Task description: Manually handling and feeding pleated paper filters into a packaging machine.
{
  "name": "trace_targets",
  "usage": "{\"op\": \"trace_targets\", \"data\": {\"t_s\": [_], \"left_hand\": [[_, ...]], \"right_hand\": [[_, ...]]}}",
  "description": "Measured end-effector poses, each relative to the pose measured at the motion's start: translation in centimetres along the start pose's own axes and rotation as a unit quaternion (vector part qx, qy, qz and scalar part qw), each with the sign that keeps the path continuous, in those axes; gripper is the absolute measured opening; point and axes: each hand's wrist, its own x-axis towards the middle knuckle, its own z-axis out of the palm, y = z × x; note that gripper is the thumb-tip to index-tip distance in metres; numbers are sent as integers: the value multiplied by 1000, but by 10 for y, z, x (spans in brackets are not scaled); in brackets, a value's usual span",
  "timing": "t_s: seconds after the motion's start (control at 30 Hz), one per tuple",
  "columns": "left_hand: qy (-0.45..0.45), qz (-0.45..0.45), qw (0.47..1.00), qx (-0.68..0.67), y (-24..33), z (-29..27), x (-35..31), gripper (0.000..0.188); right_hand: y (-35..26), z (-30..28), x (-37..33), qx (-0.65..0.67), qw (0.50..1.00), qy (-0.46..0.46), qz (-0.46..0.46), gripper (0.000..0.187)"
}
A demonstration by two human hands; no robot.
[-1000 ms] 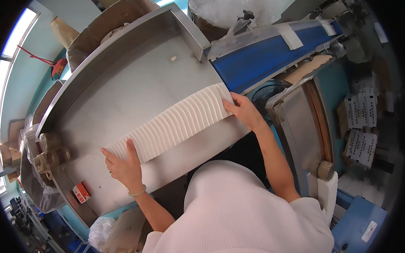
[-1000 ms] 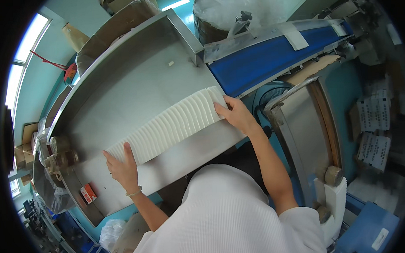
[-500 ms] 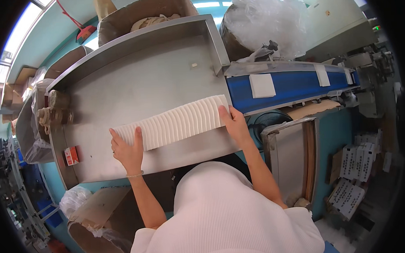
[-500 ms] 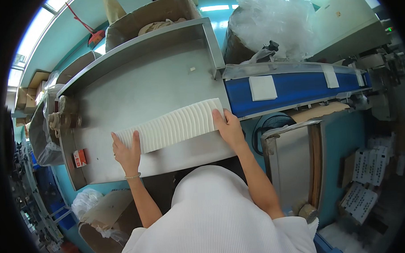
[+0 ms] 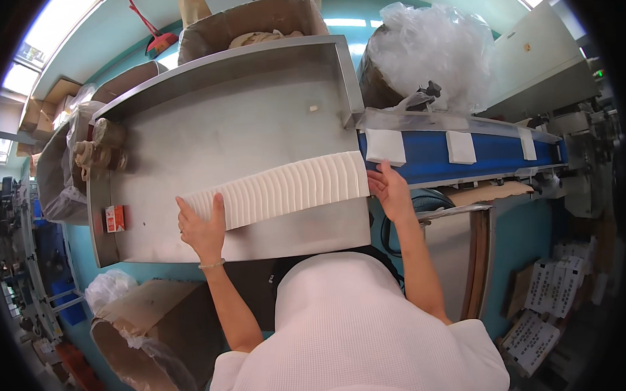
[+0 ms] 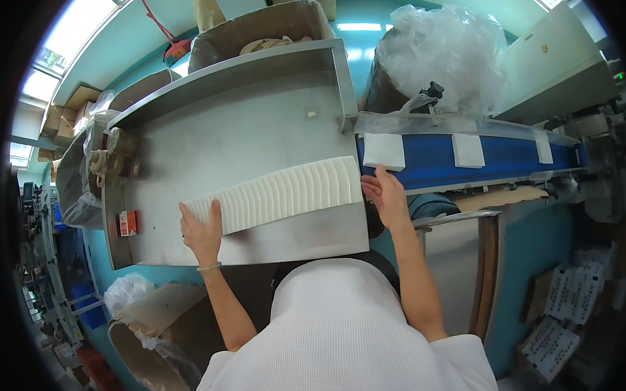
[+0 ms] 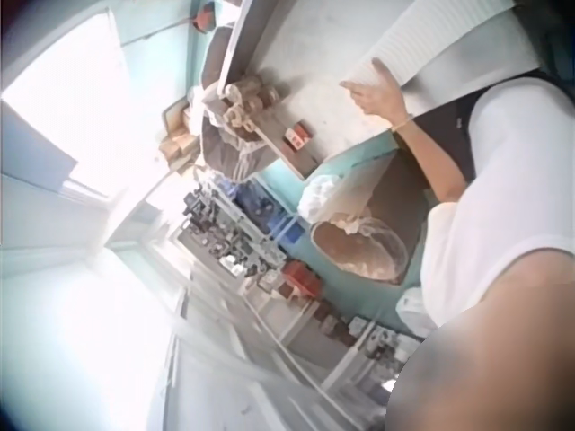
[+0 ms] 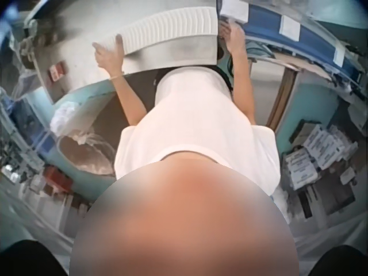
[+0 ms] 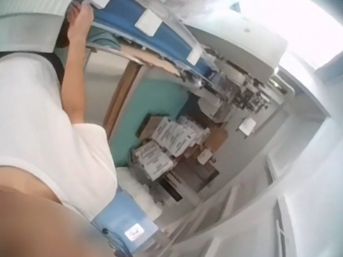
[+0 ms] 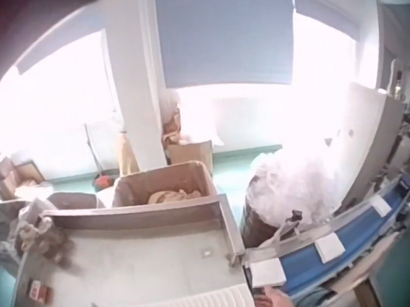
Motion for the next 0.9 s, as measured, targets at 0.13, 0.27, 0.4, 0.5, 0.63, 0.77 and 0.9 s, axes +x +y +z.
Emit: {"op": "trace_targets", "data": {"t_s": [0.13, 0.27, 0.4, 0.5, 0.63, 0.77, 0.9], "left_hand": [[-22, -16, 1000, -4, 5, -3, 1, 99], [-27, -29, 999, -14, 4, -2, -1, 100], [-28, -27, 999, -13, 1, -2, -1, 101], [-28, -16, 999, -23, -1, -4, -1, 101], [-46, -16, 999, -1, 9, 0, 3, 101], [-51, -29, 998, 16, 2, -1, 2, 100], [-50, -19, 998, 17, 12, -2, 20, 99]], "right_hand": [[11, 42, -28, -327, 930, -112, -122, 43], [19, 37, -29, -209, 969, -130, -31, 33], [16, 12, -19, -70, 996, -60, -13, 37], [15, 14, -8, -103, 993, -60, 9, 47], [33, 48, -30, -351, 919, -105, -149, 49], [31, 47, -29, -75, 989, -115, 52, 42], [40, 40, -19, 9, 988, -131, 81, 43]]}}
